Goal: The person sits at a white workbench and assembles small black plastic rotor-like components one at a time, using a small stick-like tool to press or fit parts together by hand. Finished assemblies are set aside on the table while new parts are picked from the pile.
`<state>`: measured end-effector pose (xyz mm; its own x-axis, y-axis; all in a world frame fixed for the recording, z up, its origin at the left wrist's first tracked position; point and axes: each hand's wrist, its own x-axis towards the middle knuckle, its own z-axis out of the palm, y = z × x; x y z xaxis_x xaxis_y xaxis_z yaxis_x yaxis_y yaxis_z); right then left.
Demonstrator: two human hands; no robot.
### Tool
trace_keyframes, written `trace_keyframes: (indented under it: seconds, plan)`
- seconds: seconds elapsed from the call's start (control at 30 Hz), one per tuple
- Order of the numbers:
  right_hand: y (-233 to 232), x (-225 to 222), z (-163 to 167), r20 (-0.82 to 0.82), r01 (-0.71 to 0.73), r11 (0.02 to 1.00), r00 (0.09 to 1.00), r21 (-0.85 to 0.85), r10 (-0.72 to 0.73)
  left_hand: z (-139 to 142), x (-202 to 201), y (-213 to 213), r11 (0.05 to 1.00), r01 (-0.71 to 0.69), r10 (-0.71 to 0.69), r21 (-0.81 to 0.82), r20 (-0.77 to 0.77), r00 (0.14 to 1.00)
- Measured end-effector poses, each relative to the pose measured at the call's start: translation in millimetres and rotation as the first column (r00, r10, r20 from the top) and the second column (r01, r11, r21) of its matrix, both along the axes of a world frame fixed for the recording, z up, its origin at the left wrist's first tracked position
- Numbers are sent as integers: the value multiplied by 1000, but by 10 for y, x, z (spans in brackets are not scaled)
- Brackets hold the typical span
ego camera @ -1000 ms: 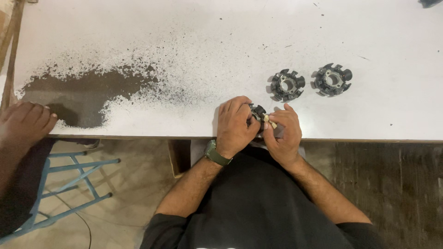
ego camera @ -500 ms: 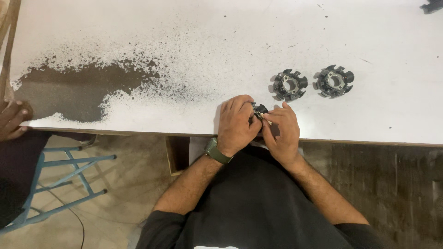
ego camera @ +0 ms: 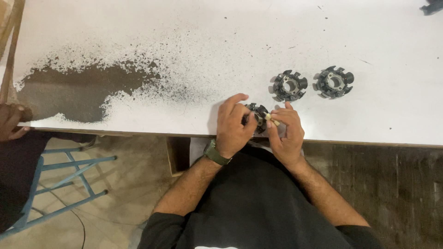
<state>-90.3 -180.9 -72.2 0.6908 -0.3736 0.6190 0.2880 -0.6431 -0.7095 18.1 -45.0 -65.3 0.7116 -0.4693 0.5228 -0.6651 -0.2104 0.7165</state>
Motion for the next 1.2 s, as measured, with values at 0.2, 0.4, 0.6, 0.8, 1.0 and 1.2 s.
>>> trace_keyframes:
  seconds: [0.2,0.4,0.6,0.8,1.0,1.2]
  plan:
    - [24,21,-113,-4,98,994,995,55,-97,96,177,200,986,-149,153,-72,55,987]
    - [55,30,-122,-40,141,984,988,-106,-146,228,85,169,970,37,-60,238,90,994]
    - [57,24,-119,-66,158,981,984,-112,-166,211,58,81,978,57,-75,199,84,994]
    - [67,18,-89,-71,139,984,986,-115,-148,198,59,154,981,41,-66,189,125,990]
    - [58,11,-54,-82,110,989,990,-96,-118,227,19,193,973,-7,-37,229,186,982]
    - [42,7,-40,-12,17,992,1000,-128,-19,232,82,164,945,128,-152,301,59,987]
